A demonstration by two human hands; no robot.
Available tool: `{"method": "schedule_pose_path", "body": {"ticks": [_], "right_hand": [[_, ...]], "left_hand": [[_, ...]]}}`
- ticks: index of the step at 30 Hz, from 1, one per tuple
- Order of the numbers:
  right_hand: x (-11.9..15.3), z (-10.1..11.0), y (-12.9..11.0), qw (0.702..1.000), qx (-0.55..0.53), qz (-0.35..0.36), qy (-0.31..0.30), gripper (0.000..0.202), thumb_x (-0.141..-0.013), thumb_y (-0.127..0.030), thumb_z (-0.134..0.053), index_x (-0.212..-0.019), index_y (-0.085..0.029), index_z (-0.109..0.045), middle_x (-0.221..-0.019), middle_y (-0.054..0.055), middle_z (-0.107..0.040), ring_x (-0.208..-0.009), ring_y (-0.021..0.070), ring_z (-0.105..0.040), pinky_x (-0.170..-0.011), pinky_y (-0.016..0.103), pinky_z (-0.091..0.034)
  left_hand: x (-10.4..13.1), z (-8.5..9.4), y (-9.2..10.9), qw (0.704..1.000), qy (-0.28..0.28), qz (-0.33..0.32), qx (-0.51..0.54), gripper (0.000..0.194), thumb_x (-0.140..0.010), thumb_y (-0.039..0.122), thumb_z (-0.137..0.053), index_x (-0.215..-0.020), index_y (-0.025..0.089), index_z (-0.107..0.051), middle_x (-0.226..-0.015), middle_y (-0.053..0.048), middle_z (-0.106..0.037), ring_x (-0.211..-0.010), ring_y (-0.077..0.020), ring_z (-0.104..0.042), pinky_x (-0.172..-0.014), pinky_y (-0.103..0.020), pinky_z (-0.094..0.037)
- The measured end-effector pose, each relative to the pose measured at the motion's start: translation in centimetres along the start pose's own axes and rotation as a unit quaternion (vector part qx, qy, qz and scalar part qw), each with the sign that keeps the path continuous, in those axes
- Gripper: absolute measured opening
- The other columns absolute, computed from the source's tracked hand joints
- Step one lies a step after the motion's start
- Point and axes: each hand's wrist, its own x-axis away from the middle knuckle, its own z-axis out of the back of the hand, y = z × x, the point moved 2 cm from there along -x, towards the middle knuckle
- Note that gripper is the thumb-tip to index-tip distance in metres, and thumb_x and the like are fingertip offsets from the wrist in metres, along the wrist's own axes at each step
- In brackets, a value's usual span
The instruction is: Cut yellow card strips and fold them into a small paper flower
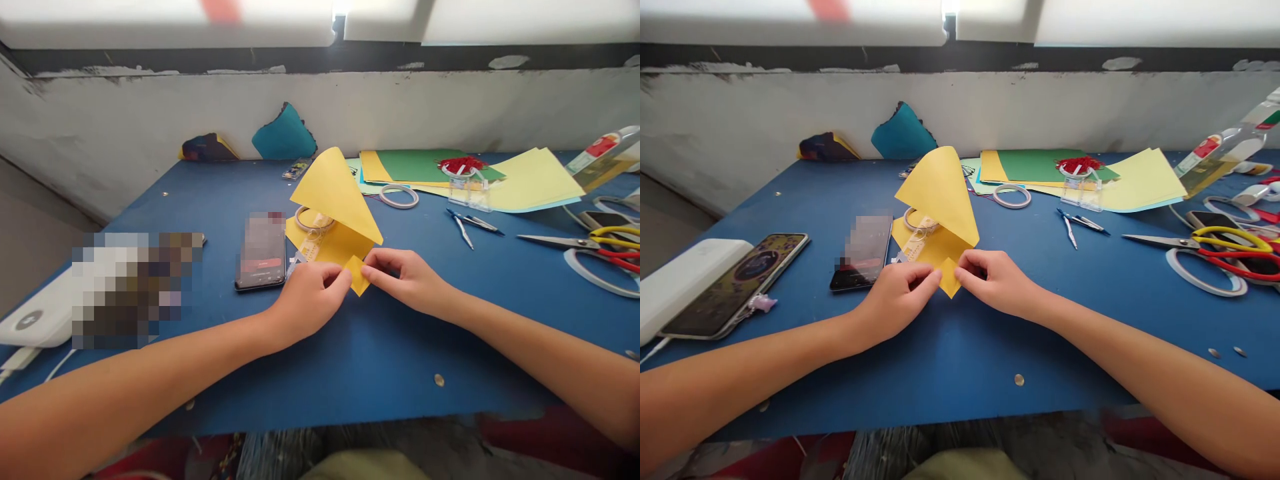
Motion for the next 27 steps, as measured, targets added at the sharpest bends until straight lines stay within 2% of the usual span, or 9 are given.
{"method": "schedule_pose_path", "body": {"ticks": [2,4,7,9,14,18,22,27], "right_hand": [[0.0,0.0,-0.1,1.000,0.023,-0.001,-0.019,0.024,-0.082,-0.035,-0.048,-0.065,-0.018,-0.053,-0.056,-0.003,-0.049,-0.052,0.0090,-0.041,-0.048,0.022,-0.032],[0.0,-0.2,-0.1,0.997,0.060,0.016,-0.038,0.025,-0.082,-0.031,-0.047,-0.061,-0.018,-0.051,-0.052,-0.003,-0.047,-0.049,0.0084,-0.039,-0.049,0.023,-0.030],[0.2,-0.7,0.1,0.988,0.140,0.069,-0.011,0.023,-0.083,-0.026,-0.048,-0.062,-0.017,-0.049,-0.055,-0.003,-0.050,-0.051,0.0083,-0.041,-0.057,0.025,-0.032],[0.5,-1.1,0.5,0.977,0.186,0.097,0.033,0.018,-0.083,-0.024,-0.051,-0.066,-0.017,-0.049,-0.061,-0.002,-0.054,-0.056,0.0093,-0.044,-0.061,0.026,-0.033],[1.4,-1.7,1.4,0.955,0.222,0.176,0.089,0.010,-0.088,-0.022,-0.051,-0.081,-0.017,-0.057,-0.075,0.003,-0.061,-0.066,0.0128,-0.051,-0.065,0.028,-0.038],[2.0,-1.6,1.4,0.931,0.262,0.234,0.103,0.015,-0.090,-0.019,-0.049,-0.094,-0.015,-0.063,-0.088,0.008,-0.065,-0.079,0.0175,-0.056,-0.071,0.032,-0.041],[2.3,-1.4,0.7,0.911,0.292,0.269,0.110,0.018,-0.088,-0.016,-0.051,-0.100,-0.011,-0.064,-0.090,0.011,-0.065,-0.078,0.0183,-0.055,-0.070,0.035,-0.043],[2.3,-1.2,0.4,0.923,0.267,0.262,0.091,0.022,-0.085,-0.013,-0.053,-0.103,-0.007,-0.064,-0.090,0.012,-0.063,-0.080,0.0189,-0.055,-0.071,0.037,-0.042]], "left_hand": [[0.3,0.1,0.3,0.990,0.044,-0.059,-0.116,0.029,-0.086,0.031,-0.045,-0.061,0.018,-0.047,-0.055,0.003,-0.047,-0.052,-0.0109,-0.041,-0.049,-0.025,-0.030],[0.8,0.0,0.8,0.962,0.071,-0.151,-0.216,0.023,-0.086,0.029,-0.043,-0.074,0.015,-0.056,-0.071,-0.004,-0.058,-0.065,-0.0158,-0.051,-0.058,-0.028,-0.039],[2.0,-0.7,1.5,0.909,0.048,-0.274,-0.311,0.026,-0.088,0.025,-0.041,-0.087,0.012,-0.063,-0.090,-0.011,-0.065,-0.084,-0.0235,-0.057,-0.072,-0.035,-0.045],[2.9,-1.2,1.8,0.886,0.032,-0.302,-0.350,0.028,-0.089,0.023,-0.042,-0.089,0.010,-0.066,-0.090,-0.012,-0.067,-0.083,-0.0247,-0.059,-0.067,-0.036,-0.046],[4.2,-1.9,2.0,0.867,0.049,-0.304,-0.391,0.034,-0.088,0.024,-0.043,-0.103,0.003,-0.067,-0.100,-0.015,-0.070,-0.086,-0.0283,-0.063,-0.061,-0.038,-0.049],[4.0,-2.1,1.9,0.869,0.053,-0.302,-0.388,0.035,-0.087,0.023,-0.045,-0.105,0.003,-0.067,-0.104,-0.017,-0.069,-0.091,-0.0312,-0.063,-0.064,-0.040,-0.052],[3.6,-2.0,2.0,0.878,0.050,-0.292,-0.377,0.036,-0.087,0.022,-0.043,-0.107,0.002,-0.066,-0.108,-0.019,-0.067,-0.096,-0.0322,-0.063,-0.068,-0.041,-0.054],[3.6,-1.8,2.0,0.887,0.044,-0.278,-0.367,0.034,-0.086,0.021,-0.046,-0.106,0.003,-0.066,-0.111,-0.021,-0.066,-0.098,-0.0338,-0.064,-0.069,-0.042,-0.056]]}}
